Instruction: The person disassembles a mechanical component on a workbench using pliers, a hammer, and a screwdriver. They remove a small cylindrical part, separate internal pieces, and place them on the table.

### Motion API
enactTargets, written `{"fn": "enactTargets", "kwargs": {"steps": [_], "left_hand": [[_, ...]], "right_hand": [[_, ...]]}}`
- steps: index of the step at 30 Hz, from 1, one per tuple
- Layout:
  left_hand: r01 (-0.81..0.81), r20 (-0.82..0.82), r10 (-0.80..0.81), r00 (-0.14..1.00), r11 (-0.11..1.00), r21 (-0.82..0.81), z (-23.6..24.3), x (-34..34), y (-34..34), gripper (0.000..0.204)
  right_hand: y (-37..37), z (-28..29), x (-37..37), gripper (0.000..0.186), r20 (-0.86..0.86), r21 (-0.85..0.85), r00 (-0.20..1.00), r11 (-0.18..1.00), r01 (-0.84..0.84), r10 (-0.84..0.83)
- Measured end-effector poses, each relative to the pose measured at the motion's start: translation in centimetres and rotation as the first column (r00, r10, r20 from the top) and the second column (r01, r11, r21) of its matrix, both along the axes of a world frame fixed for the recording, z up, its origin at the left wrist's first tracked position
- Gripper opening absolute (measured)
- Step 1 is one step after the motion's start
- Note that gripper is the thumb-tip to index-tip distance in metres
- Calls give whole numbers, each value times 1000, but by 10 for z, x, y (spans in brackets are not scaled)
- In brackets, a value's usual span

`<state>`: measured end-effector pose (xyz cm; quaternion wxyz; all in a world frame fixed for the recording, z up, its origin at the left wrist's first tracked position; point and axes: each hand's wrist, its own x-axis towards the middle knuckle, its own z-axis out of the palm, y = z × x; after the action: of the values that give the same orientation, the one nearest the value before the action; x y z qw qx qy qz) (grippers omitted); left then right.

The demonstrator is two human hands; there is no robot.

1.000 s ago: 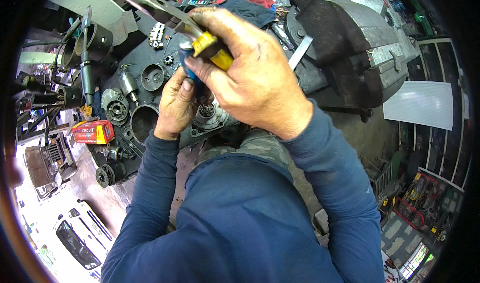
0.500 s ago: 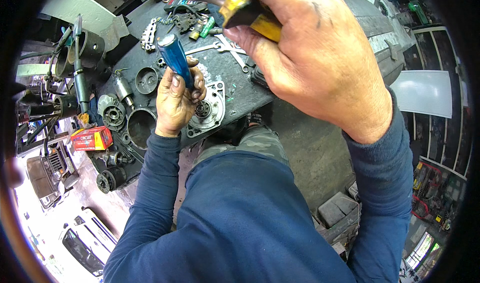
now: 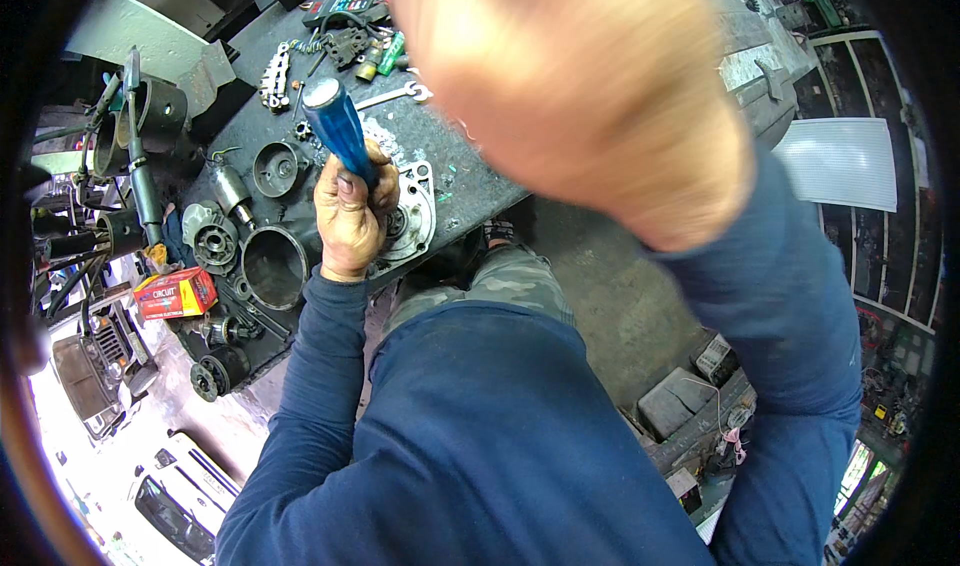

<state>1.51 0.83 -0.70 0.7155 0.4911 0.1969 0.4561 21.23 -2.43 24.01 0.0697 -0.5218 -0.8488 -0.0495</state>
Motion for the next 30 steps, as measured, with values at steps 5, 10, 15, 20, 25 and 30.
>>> {"fn": "enactTargets", "kwargs": {"steps": [5,10,15,20,25,30], "left_hand": [[46,25,-46,999,999,-12,-1,0,1,60],[42,-17,-43,999,998,-37,-1,-2,1,61],[52,-32,-53,998,998,-45,-2,-3,-2,60],[164,-128,-162,978,986,2,0,-13,7,59],[93,-187,-90,978,996,7,40,-39,19,68],[536,-807,22,590,737,412,60,-72,16,65]], "right_hand": [[4,-8,7,51,-163,-19,974,988,156,-157],[-3,-32,5,47,-46,-116,997,992,56,-62],[-10,-57,0,64,-652,51,752,985,162,-90],[4,-86,-14,67,-916,-380,188,918,-115,-355],[-10,-98,-10,60,-937,-236,267,972,-8,-225],[-31,-98,-10,61,-939,-147,290,978,150,-185]]}}
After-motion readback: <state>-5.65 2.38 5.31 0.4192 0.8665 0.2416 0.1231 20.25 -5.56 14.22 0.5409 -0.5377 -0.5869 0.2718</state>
